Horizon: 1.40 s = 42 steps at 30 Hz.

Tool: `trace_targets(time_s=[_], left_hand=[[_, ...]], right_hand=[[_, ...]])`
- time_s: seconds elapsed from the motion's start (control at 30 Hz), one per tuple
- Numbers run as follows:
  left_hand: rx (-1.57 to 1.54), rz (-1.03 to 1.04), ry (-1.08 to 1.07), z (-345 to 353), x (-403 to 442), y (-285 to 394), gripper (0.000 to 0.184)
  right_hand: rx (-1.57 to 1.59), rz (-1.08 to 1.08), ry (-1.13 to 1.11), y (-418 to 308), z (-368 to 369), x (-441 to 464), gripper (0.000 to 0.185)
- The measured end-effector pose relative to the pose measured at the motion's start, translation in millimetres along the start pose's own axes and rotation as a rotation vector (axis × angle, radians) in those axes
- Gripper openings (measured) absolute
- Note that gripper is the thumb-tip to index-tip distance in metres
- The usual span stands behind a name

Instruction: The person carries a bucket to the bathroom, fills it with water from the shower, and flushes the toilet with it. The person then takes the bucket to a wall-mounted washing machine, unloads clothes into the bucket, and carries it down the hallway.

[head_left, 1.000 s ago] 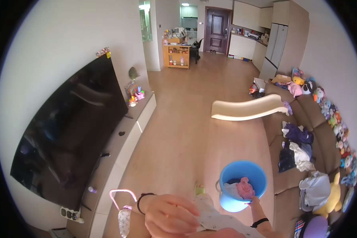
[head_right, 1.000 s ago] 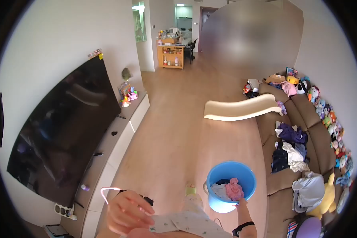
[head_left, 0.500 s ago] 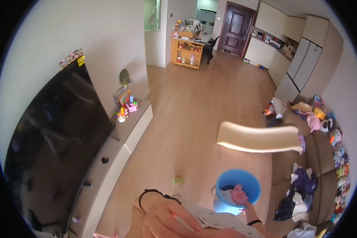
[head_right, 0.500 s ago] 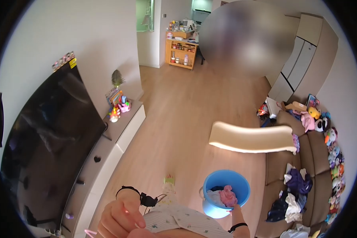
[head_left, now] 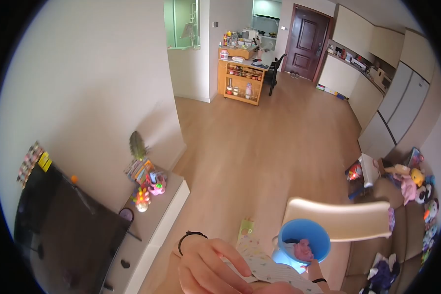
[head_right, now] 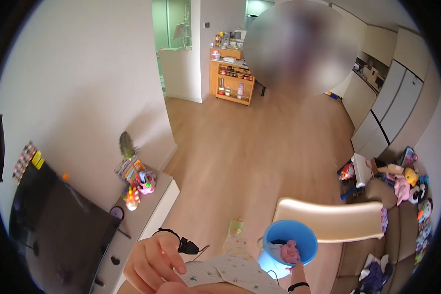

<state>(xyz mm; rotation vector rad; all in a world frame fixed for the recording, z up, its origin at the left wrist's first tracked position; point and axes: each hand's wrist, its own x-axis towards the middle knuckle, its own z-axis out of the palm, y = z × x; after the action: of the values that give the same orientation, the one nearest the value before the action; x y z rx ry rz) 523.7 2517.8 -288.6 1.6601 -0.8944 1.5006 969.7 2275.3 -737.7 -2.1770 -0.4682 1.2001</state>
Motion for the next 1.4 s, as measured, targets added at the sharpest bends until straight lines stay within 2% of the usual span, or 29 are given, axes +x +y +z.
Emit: trace_targets(time_s=[0.07, 0.2, 0.23, 0.3, 0.37, 0.47, 0.57, 0.63, 0.77, 0.83, 0.87, 0.9, 0.97, 1.03, 1.07, 1.1, 1.17, 1.2, 1.27, 1.3, 1.4], left_hand=[[-0.001, 0.025, -0.194, -70, -7, -67, 0.007], [0.093, 0.033, -0.192, -176, 9, -203, 0.006], [0.247, 0.361, 0.178, -184, 20, -256, 0.006], [0.415, 0.691, 0.551, -249, 22, -307, 0.006], [0.241, -0.035, -0.115, -346, -1, -305, 0.007], [0.325, -0.113, -0.135, -445, -27, -365, 0.007], [0.288, -0.079, -0.206, -565, -49, -433, 0.007], [0.296, -0.092, -0.2, -645, -28, -481, 0.007], [0.352, -0.094, -0.187, -800, -6, -545, 0.007], [0.354, -0.116, -0.13, -872, -11, -582, 0.009], [0.338, -0.12, -0.078, -904, -20, -596, 0.011], [0.351, -0.13, -0.076, -938, -28, -612, 0.011], [0.35, -0.134, -0.057, -1005, -50, -638, 0.016], [0.408, -0.151, -0.057, -1072, -71, -664, 0.017], [0.442, -0.16, -0.057, -1107, -81, -679, 0.018], [0.474, -0.159, -0.048, -1134, -103, -697, 0.018], [0.658, 0.047, 0.023, -1183, -148, -737, 0.012], [0.703, 0.043, 0.015, -1216, -152, -735, 0.012], [0.857, -0.188, 0.066, -1286, -150, -741, 0.02], [0.892, -0.205, 0.059, -1320, -151, -740, 0.02], [1.209, -0.365, 0.406, -1385, -184, -712, 0.023]], right_hand=[[-0.205, -0.116, -0.015, -77, 25, 91, 0.014], [-0.54, -0.339, -0.064, -241, 69, 251, 0.013], [-0.584, -0.385, -0.08, -286, 84, 284, 0.013], [-0.665, -0.466, -0.118, -369, 117, 345, 0.013], [-0.735, -0.553, -0.167, -448, 162, 407, 0.013], [-0.84, -0.689, -0.22, -552, 247, 504, 0.013], [-0.95, -0.834, -0.219, -636, 323, 609, 0.013], [-1.149, -1.076, -0.171, -690, 372, 694, 0.024], [-0.689, -0.519, -0.08, -836, 287, 826, 0.03], [-0.242, -0.213, -0.062, -894, 285, 902, 0.033], [-0.16, -0.165, -0.057, -914, 293, 936, 0.035], [-0.364, -0.392, -0.08, -944, 316, 958, 0.037], [-0.783, -0.881, 0.041, -1007, 363, 998, 0.042], [-0.349, -0.413, -0.163, -1084, 427, 1047, 0.041], [-0.253, -0.319, -0.215, -1122, 459, 1074, 0.04], [-0.219, -0.281, -0.264, -1161, 493, 1100, 0.04], [-0.27, -0.293, -0.356, -1244, 557, 1148, 0.038], [-0.297, -0.304, -0.396, -1285, 595, 1159, 0.038], [-0.372, -0.334, -0.484, -1368, 670, 1187, 0.037], [-0.394, -0.349, -0.533, -1412, 714, 1198, 0.036], [-0.404, -0.332, -0.659, -1520, 847, 1216, 0.035]])
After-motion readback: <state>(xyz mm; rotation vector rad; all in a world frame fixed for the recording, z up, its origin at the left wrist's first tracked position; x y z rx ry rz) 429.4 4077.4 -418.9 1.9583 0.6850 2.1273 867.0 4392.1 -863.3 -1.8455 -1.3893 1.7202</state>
